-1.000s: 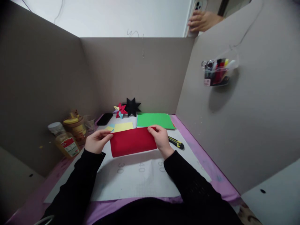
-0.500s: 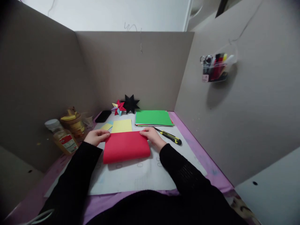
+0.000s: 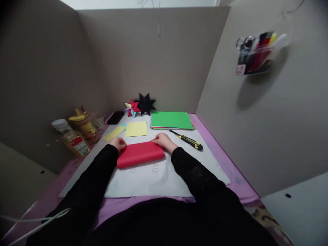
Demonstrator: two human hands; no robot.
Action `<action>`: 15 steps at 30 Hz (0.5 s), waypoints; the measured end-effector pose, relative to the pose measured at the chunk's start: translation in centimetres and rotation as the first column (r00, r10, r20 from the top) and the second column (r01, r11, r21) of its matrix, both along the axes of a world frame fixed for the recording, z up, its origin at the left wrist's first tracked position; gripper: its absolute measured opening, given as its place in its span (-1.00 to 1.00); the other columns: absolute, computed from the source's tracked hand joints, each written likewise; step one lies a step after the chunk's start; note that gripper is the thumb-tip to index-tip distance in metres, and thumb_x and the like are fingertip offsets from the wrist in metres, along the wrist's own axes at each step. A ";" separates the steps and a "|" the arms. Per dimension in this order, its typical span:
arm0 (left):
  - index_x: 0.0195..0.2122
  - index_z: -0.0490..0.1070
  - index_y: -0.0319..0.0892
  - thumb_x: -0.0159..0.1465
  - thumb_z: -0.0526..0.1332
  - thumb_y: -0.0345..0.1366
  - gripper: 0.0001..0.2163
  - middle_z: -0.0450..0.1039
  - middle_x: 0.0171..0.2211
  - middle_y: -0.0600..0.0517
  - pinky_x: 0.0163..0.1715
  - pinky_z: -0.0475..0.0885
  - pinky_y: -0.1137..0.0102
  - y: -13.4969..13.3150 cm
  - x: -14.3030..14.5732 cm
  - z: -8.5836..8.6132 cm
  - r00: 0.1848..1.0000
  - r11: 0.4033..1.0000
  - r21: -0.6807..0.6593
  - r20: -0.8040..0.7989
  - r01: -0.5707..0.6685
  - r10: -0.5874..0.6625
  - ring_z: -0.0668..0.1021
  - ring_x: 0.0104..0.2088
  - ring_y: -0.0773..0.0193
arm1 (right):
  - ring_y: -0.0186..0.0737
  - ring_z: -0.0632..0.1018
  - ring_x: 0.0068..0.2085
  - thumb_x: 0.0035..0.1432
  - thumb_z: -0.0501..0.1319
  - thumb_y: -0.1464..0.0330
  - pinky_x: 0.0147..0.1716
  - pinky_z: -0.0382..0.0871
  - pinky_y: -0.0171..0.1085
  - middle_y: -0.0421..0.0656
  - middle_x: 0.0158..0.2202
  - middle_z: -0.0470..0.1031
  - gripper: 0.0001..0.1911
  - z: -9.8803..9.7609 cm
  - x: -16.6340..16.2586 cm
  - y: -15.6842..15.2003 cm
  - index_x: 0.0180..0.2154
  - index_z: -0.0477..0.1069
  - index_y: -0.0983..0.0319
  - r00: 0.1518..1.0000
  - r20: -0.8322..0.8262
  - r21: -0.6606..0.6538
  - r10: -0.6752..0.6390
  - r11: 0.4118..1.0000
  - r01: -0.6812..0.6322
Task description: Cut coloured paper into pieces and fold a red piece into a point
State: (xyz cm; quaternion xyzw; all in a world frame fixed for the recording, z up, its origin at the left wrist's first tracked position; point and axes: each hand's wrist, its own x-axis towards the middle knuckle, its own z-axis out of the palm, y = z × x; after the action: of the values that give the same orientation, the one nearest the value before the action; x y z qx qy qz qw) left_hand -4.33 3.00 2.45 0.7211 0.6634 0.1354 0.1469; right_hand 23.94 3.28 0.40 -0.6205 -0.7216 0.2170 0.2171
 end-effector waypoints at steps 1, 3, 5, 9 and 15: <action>-0.50 0.51 -0.16 -0.07 0.27 -0.30 -0.90 0.48 -0.52 -0.01 -0.44 0.32 0.40 0.0 0.0 0.0 0.999 0.999 0.028 -0.033 0.036 -0.035 0.49 -0.45 0.20 | -0.34 0.32 -0.57 -0.14 0.22 0.24 -0.59 0.03 -0.34 -0.19 -0.62 0.38 -0.80 0.2 0.1 -0.1 -0.60 0.39 0.26 0.999 0.047 -0.005 -0.016 1.000 0.016; -0.39 0.53 -0.16 -0.03 0.24 -0.28 -0.83 0.47 -0.41 -0.06 -0.34 0.33 0.36 0.2 -0.1 -0.1 0.981 0.978 0.120 -0.116 0.171 -0.157 0.49 -0.35 0.14 | -0.31 0.33 -0.56 -0.16 0.23 0.23 -0.58 0.03 -0.33 -0.15 -0.59 0.41 -0.79 0.6 0.3 -0.2 -0.57 0.40 0.25 0.988 0.143 -0.017 -0.055 0.998 0.058; -0.30 0.54 -0.13 0.03 0.20 -0.31 -0.79 0.45 -0.31 -0.09 -0.24 0.31 0.33 0.5 0.0 -0.2 0.930 0.921 0.177 -0.190 0.348 -0.315 0.47 -0.25 0.10 | -0.27 0.37 -0.52 -0.17 0.25 0.19 -0.56 0.05 -0.33 -0.11 -0.52 0.45 -0.75 1.0 0.5 -0.3 -0.51 0.42 0.25 0.974 0.212 -0.017 -0.084 0.996 0.090; -0.24 0.53 -0.04 0.12 0.14 -0.25 -0.77 0.45 -0.31 -0.01 -0.17 0.26 0.36 1.4 1.3 0.0 0.765 0.797 -0.007 -0.278 0.604 -0.581 0.45 -0.22 0.14 | -0.24 0.42 -0.43 -0.14 0.25 0.16 -0.52 0.11 -0.35 -0.09 -0.41 0.50 -0.68 1.0 0.7 -0.4 -0.37 0.44 0.25 0.960 0.262 -0.012 -0.097 0.995 0.104; -0.09 0.44 -0.10 0.15 0.09 0.01 -0.59 0.49 -0.32 -0.05 -0.19 0.23 0.37 2.9 3.8 0.6 0.739 0.817 -0.236 -0.350 0.526 -0.576 0.45 -0.24 0.15 | -0.25 0.48 -0.28 -0.03 0.17 0.38 -0.32 0.23 -0.38 -0.14 -0.30 0.54 -0.81 1.9 -0.5 -0.7 -0.32 0.49 0.23 0.957 0.234 0.050 0.175 0.980 -0.191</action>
State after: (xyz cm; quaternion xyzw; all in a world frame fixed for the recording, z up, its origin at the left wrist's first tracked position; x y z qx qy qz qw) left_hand -0.56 5.86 3.09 0.8864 0.4426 -0.1072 0.0830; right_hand 23.41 2.56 2.28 -0.5637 -0.8034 0.1375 0.1339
